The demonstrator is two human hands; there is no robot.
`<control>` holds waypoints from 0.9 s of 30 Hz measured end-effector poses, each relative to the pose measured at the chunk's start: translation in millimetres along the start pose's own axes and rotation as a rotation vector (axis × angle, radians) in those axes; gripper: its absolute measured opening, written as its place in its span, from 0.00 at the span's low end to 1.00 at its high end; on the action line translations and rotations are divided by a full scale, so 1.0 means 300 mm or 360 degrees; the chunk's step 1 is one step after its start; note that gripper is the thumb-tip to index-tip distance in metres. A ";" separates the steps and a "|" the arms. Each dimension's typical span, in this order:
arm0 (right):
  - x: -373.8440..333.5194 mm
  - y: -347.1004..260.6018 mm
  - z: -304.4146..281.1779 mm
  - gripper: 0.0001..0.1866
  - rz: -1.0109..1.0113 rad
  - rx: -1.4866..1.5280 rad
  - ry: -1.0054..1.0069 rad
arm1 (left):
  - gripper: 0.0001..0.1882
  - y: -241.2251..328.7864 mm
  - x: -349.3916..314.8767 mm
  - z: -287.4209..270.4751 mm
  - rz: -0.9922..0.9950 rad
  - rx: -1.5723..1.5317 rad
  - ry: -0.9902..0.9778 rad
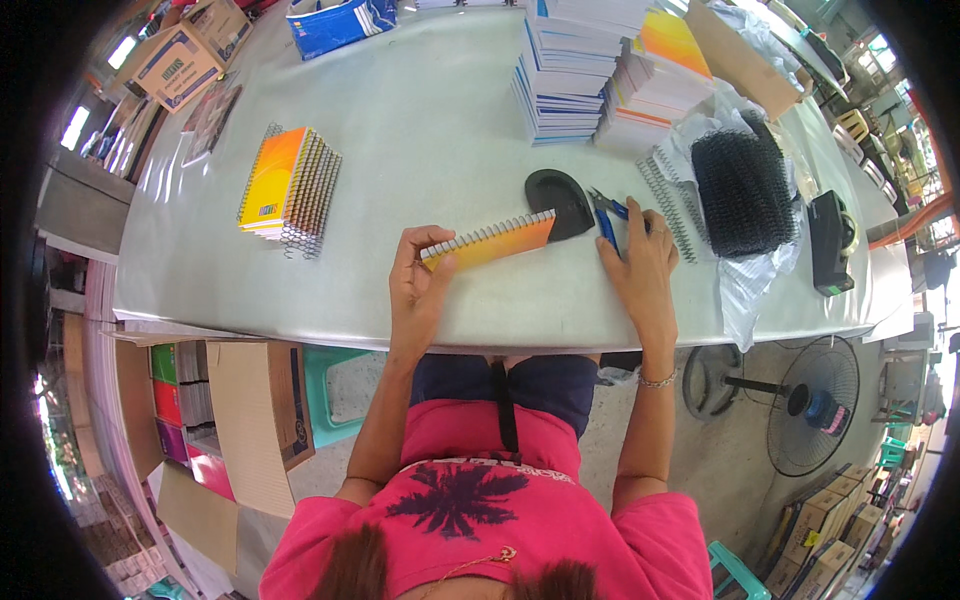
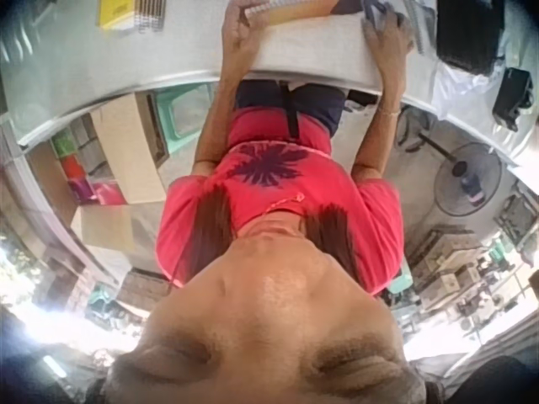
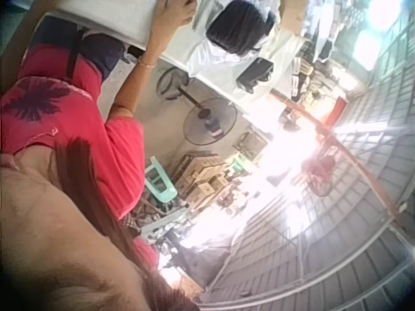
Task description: The person binds small yellow notebooks by inserting a spiral wire into the pre-punched holes of each notebook by hand and using pliers to secure the wire ends.
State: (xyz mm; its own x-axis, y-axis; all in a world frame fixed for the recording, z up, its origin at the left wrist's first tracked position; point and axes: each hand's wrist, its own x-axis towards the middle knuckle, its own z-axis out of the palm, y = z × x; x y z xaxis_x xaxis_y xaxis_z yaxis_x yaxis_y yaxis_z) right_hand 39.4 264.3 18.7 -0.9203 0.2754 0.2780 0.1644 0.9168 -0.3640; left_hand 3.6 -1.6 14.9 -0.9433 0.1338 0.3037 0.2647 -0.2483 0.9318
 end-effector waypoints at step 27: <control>-0.242 -0.438 -0.033 0.35 -0.0559 0.0637 0.0082 | 0.11 0.048 -0.016 -0.015 -0.0206 0.0464 0.0156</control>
State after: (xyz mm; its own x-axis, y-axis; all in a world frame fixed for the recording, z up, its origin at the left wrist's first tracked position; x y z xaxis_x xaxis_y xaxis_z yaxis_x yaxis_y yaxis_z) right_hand 88.1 126.7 55.3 -0.8751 -0.0050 0.4840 -0.3080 0.7771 -0.5489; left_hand 11.0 -10.2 25.9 -0.9838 0.0501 0.1719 0.1745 0.0517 0.9833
